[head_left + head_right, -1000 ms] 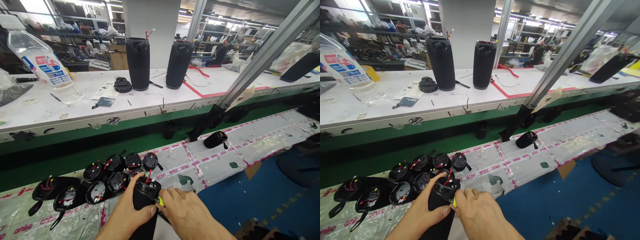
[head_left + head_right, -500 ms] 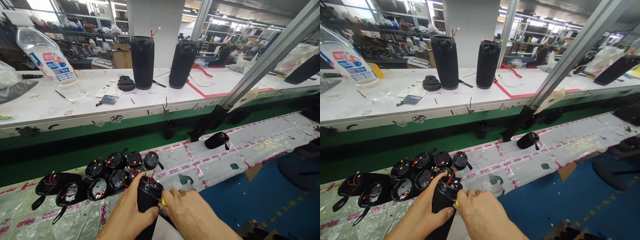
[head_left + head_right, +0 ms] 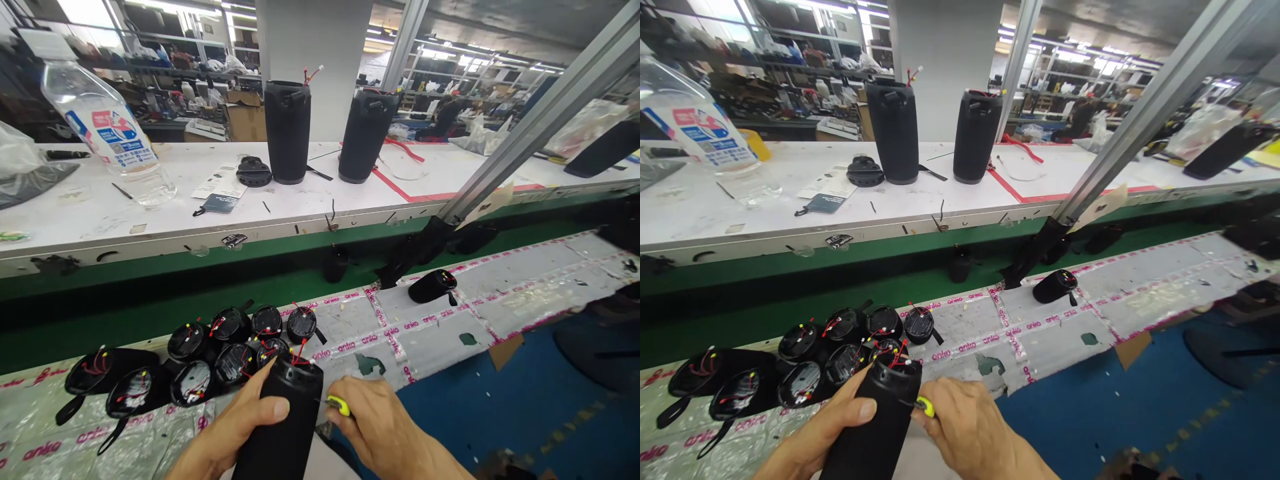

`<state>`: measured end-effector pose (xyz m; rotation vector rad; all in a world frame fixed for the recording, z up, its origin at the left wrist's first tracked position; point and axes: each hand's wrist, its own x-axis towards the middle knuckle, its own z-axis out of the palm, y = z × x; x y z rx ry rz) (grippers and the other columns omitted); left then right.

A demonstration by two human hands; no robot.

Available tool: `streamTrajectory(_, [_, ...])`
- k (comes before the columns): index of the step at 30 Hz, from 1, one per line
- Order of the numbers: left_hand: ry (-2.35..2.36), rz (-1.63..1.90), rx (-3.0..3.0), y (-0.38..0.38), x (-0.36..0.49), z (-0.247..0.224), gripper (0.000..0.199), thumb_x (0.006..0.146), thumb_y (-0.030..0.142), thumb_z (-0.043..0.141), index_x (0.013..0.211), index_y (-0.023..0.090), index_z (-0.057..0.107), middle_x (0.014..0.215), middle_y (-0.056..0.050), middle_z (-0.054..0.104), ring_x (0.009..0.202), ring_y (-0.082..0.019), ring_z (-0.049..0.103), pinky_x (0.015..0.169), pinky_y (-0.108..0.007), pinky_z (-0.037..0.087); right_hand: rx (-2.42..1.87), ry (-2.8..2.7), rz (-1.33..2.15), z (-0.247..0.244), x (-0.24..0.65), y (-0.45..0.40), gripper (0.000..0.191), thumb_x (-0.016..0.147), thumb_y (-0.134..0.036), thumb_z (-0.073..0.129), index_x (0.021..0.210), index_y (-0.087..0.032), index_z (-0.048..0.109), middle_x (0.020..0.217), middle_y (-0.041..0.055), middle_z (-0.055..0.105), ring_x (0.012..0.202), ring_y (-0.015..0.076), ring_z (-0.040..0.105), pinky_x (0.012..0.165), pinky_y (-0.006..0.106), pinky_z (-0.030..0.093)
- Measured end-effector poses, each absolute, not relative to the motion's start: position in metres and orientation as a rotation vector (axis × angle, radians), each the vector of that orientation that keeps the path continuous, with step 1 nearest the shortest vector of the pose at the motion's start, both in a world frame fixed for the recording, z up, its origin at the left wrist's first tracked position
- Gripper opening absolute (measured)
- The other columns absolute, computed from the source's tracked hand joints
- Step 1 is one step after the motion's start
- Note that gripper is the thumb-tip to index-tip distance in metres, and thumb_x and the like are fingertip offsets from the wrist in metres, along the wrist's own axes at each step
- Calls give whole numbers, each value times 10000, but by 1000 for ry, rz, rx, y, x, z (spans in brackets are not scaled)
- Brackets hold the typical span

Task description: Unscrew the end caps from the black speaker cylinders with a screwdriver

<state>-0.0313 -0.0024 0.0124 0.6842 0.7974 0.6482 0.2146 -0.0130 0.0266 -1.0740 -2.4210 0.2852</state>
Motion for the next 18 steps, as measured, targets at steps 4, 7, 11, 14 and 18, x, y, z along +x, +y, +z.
streamTrajectory(4, [841,655,649,-4,-32,14,774,725,456,853,1409,244,559,1217,-73,753,1119,-332,678,967,-413,487,-1194,-2405,244,29,213,-15,300,1145,-314,223,1011,-242,481,748,-27,619,600,168,632,550,330,378])
streamTrajectory(7, [834,666,700,-3,-32,15,738,734,446,852,1390,251,576,1242,-71,747,1146,-342,666,1001,-441,472,-1235,-2486,172,29,206,-17,349,1146,-334,175,1020,-248,489,737,-27,620,594,188,644,516,356,339])
streamTrajectory(11, [844,669,764,-3,-29,18,685,735,450,857,1343,257,607,1254,-60,744,1205,-342,633,1077,-461,434,-1232,-2536,166,28,201,-17,243,1135,-297,272,1020,-251,481,749,-30,617,604,197,648,517,362,342])
streamTrajectory(14, [891,665,798,-4,-29,20,687,739,456,854,1345,264,595,1270,-54,737,1195,-333,629,1099,-477,423,-1230,-2564,150,26,202,-16,78,1088,-247,440,1017,-251,472,749,-38,612,606,199,649,513,363,344])
streamTrajectory(18, [952,677,902,-4,-29,23,673,735,456,852,1325,262,593,1333,-51,706,1230,-342,606,1128,-484,407,-1260,-2628,104,22,202,-18,218,959,-201,664,1023,-254,461,758,-47,622,607,203,658,496,368,333])
